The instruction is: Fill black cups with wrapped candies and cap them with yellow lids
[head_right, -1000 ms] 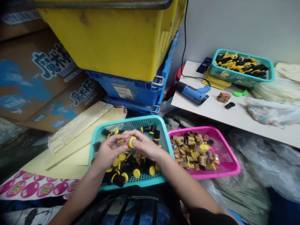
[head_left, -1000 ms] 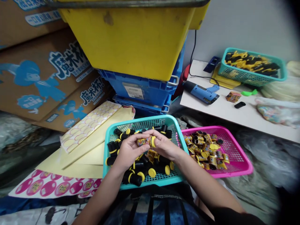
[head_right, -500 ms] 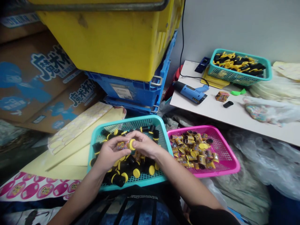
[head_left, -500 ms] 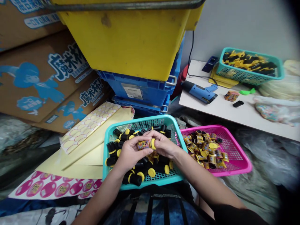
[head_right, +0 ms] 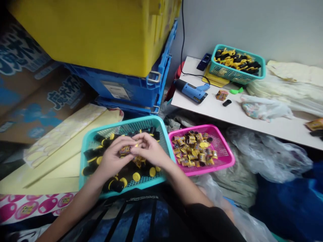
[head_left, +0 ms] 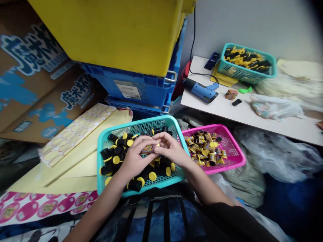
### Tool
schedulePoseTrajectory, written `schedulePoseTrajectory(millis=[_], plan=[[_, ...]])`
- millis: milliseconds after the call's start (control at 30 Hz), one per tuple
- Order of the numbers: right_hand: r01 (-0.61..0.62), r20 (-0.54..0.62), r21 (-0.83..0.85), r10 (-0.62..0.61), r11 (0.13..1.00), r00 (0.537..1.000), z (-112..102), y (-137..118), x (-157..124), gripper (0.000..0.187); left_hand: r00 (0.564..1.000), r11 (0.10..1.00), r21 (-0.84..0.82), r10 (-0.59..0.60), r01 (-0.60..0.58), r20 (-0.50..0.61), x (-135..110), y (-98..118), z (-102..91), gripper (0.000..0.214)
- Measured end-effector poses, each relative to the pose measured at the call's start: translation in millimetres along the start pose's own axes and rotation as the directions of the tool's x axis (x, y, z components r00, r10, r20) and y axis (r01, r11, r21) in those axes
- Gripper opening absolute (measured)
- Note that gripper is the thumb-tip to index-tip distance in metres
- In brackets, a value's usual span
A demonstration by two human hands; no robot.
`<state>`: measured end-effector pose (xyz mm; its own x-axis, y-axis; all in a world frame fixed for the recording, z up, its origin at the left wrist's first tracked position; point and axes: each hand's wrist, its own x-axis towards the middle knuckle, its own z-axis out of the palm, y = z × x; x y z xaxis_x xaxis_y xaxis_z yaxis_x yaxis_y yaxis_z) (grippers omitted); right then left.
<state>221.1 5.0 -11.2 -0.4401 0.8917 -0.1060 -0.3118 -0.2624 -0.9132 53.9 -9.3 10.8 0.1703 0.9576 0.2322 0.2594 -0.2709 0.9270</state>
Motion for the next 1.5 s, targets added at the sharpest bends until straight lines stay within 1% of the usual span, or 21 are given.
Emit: schedulePoseTrajectory(millis=[133, 233, 400, 500, 600, 667, 700, 767, 800, 833, 900, 933, 967, 1033, 1100, 1167, 1233, 1300, 1400, 1467, 1500], plan=[[-0.102, 0.088, 0.139, 0.091, 0.985, 0.992, -10.3, 1.4, -9.0, 0.054, 0.987, 0.968, -0.204, -0.125, 0.143, 0.098, -1.5, 3.7, 10.7, 0.030], [-0.119, 0.159, 0.238, 0.082, 0.964, 0.984, -11.2, 6.4, -8.4, 0.055, 0.969, 0.917, -0.316, -0.215, 0.243, 0.123, -4.5, 6.6, 15.7, 0.034], [-0.100, 0.117, 0.258, 0.072, 0.961, 0.991, -9.2, 15.7, -3.3, 0.054, 0.965, 0.932, -0.251, -0.256, 0.261, 0.054, -7.0, 6.4, 14.4, 0.037], [-0.100, 0.115, 0.219, 0.076, 0.971, 0.990, -10.8, 16.4, -1.8, 0.052, 0.981, 0.965, -0.179, -0.187, 0.193, 0.053, -2.9, 6.1, 12.7, 0.034], [-0.032, 0.043, 0.112, 0.028, 0.993, 0.999, -9.6, 7.5, -3.8, 0.051, 0.996, 0.999, -0.040, 0.003, 0.001, 0.093, 8.5, 9.2, 15.1, 0.027], [0.050, -0.034, -0.047, -0.052, 0.998, 0.998, -11.0, -7.0, -11.0, 0.051, 0.981, 0.984, 0.077, 0.150, -0.160, 0.123, 18.0, 11.6, 17.4, 0.029], [0.090, -0.080, -0.173, -0.105, 0.981, 0.991, -14.8, -17.4, -17.5, 0.050, 0.971, 0.969, 0.120, 0.199, -0.216, 0.134, 22.1, 12.2, 17.6, 0.039], [0.080, -0.193, -0.516, -0.206, 0.853, 0.959, -31.6, -43.1, -36.1, 0.044, 0.956, 0.951, 0.161, 0.237, -0.265, 0.172, 27.2, 11.2, 14.3, 0.069], [-0.001, -0.264, -0.699, -0.256, 0.715, 0.930, -44.1, -56.9, -47.2, 0.039, 0.956, 0.953, 0.166, 0.222, -0.255, 0.190, 27.6, 9.4, 10.5, 0.078], [-0.143, -0.341, -0.833, -0.293, 0.534, 0.893, -57.9, -70.1, -58.1, 0.037, 0.961, 0.961, 0.169, 0.182, -0.219, 0.207, 26.7, 6.5, 5.6, 0.076], [-0.381, -0.414, -0.910, -0.297, 0.165, 0.860, -81.4, -89.7, -74.6, 0.037, 0.969, 0.974, 0.210, 0.032, -0.084, 0.244, 21.8, -2.8, -5.9, 0.049], [-0.416, -0.403, -0.909, -0.314, 0.028, 0.860, -87.1, -94.0, -77.9, 0.038, 0.958, 0.964, 0.264, -0.064, -0.012, 0.279, 18.6, -9.1, -11.1, 0.036], [-0.392, -0.358, -0.918, -0.306, -0.054, 0.882, -86.8, -93.9, -77.0, 0.036, 0.934, 0.939, 0.341, -0.159, 0.043, 0.321, 15.4, -16.4, -15.1, 0.029], [-0.224, -0.204, -0.970, -0.195, -0.091, 0.959, -67.9, -80.4, -64.1, 0.028, 0.862, 0.854, 0.517, -0.306, 0.060, 0.404, 10.2, -32.8, -17.8, 0.023], [-0.028, -0.032, -0.997, 0.049, -0.072, 0.998, -33.3, -54.0, -42.5, 0.018, 0.807, 0.772, 0.635, -0.364, -0.017, 0.464, 7.5, -49.7, -12.5, 0.022], [0.119, 0.075, -0.981, 0.269, -0.151, 0.960, 1.1, -23.6, -22.3, 0.021, 0.786, 0.742, 0.663, -0.348, -0.103, 0.511, 6.4, -64.3, -1.2, 0.023], [0.175, 0.086, -0.957, 0.352, -0.230, 0.932, 22.5, 2.0, -9.5, 0.027, 0.785, 0.744, 0.652, -0.311, -0.150, 0.535, 5.6, -75.3, 12.0, 0.025], [0.178, 0.069, -0.944, 0.361, -0.279, 0.930, 28.2, 18.0, -4.2, 0.030, 0.804, 0.750, 0.644, -0.287, -0.150, 0.521, 4.5, -82.8, 23.0, 0.025], [0.159, 0.029, -0.933, 0.373, -0.322, 0.927, 16.4, 23.4, -3.6, 0.028, 0.837, 0.764, 0.636, -0.275, -0.109, 0.474, 3.7, -88.7, 29.9, 0.013], [0.140, 0.029, -0.949, 0.361, -0.284, 0.932, 2.7, 17.7, -4.2, 0.021, 0.854, 0.784, 0.616, -0.273, -0.069, 0.443, 4.4, -88.7, 27.7, 0.014], [0.118, 0.038, -0.969, 0.341, -0.217, 0.939, -4.5, 12.8, -4.4, 0.019, 0.863, 0.798, 0.601, -0.271, -0.046, 0.426, 5.0, -87.0, 25.0, 0.014]])
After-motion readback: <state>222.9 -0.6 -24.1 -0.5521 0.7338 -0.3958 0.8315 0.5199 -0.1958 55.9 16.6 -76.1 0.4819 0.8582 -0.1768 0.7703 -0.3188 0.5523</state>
